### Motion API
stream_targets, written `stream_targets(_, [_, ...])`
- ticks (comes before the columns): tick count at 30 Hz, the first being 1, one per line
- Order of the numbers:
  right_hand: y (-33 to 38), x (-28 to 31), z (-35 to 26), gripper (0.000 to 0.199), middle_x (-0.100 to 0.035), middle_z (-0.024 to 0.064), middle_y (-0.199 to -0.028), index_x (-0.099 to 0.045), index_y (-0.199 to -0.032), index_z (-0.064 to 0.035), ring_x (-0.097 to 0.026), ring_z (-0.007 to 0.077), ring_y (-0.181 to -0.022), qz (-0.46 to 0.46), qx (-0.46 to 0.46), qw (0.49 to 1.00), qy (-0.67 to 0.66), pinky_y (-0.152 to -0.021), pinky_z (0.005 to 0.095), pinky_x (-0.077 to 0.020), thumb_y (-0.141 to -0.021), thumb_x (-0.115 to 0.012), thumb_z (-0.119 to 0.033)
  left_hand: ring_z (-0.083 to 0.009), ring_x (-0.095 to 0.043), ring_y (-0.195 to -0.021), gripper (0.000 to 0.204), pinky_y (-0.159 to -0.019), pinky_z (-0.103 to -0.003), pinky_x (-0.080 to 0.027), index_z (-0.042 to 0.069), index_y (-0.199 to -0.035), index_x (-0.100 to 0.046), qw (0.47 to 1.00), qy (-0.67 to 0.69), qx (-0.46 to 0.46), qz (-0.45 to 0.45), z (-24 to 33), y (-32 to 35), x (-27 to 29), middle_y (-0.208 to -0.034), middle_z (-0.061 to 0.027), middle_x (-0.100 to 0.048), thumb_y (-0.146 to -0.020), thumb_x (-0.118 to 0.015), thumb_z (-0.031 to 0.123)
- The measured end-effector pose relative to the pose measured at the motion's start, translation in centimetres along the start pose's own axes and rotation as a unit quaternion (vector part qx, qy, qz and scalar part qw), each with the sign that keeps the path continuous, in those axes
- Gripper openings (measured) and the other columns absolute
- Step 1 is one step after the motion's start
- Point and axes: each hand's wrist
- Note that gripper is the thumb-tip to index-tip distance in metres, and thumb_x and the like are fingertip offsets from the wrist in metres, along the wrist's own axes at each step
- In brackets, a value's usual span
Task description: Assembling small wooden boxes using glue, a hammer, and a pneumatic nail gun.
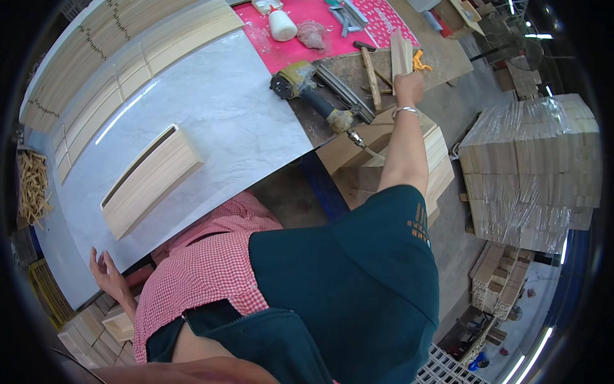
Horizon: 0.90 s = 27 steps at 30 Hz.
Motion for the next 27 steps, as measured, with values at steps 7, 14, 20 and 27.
stream_targets(7, [17.4, 5.2, -12.1, 0.015, -0.067, 0.0084, -0.086, -0.071, -0.095, -0.0009, -0.058, 0.0198, -0.068, -0.067, 0.413, 0.836, -0.354, -0.064, 0.0306, -0.0475, -0.086, -0.072, -0.013, -0.0304, -0.055, -0.129, 0.056, -0.110, -0.038, -0.042, 0.004, -0.141, -0.055, 0.951, 0.016, -0.307, 0.039, 9.2, -4.8, -3.8, -0.145, -0.0140, -0.055, -0.087, -0.068, 0.000])
stream_targets(14, [33.3, 9.0, -22.2, 0.006, -0.060, 0.0005, -0.077, -0.071, -0.097, 0.0000, -0.052, 0.0103, -0.066, -0.268, 0.683, 0.565, -0.378, -0.060, 0.0209, -0.0421, -0.091, -0.069, -0.002, -0.0207, -0.066, -0.100, 0.033, -0.087, -0.031, -0.053, 0.009, -0.126, -0.071, 0.957, 0.091, -0.239, -0.136, 8.6, -9.3, -4.0, -0.116, -0.0074, -0.071, -0.094, -0.069, 0.018])
stream_targets(20, [34.5, 5.0, -24.0, 0.012, -0.070, 0.0025, -0.083, -0.074, -0.100, 0.0002, -0.061, 0.0123, -0.074, -0.329, 0.623, 0.590, -0.394, -0.067, 0.0224, -0.0470, -0.091, -0.071, -0.006, -0.0164, -0.068, -0.086, 0.025, -0.079, -0.027, -0.054, 0.006, -0.111, -0.077, 0.954, 0.199, -0.180, -0.132, 4.5, -9.7, -3.8, -0.098, -0.0061, -0.075, -0.094, -0.070, 0.022])
stream_targets(27, [34.7, 2.3, -24.5, 0.016, -0.077, 0.0042, -0.093, -0.077, -0.101, 0.0001, -0.066, 0.0155, -0.081, -0.245, 0.628, 0.655, -0.342, -0.077, 0.0267, -0.0511, -0.089, -0.073, -0.011, -0.0166, -0.068, -0.084, 0.025, -0.077, -0.027, -0.055, 0.004, -0.110, -0.077, 0.979, 0.123, -0.116, -0.114, 4.6, -9.4, -5.5, -0.095, -0.0070, -0.076, -0.093, -0.072, 0.022])
Point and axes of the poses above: each hand's wrist, its own y-axis away from the middle knuckle, its own x-axis out of the back of the hand, z = x × y
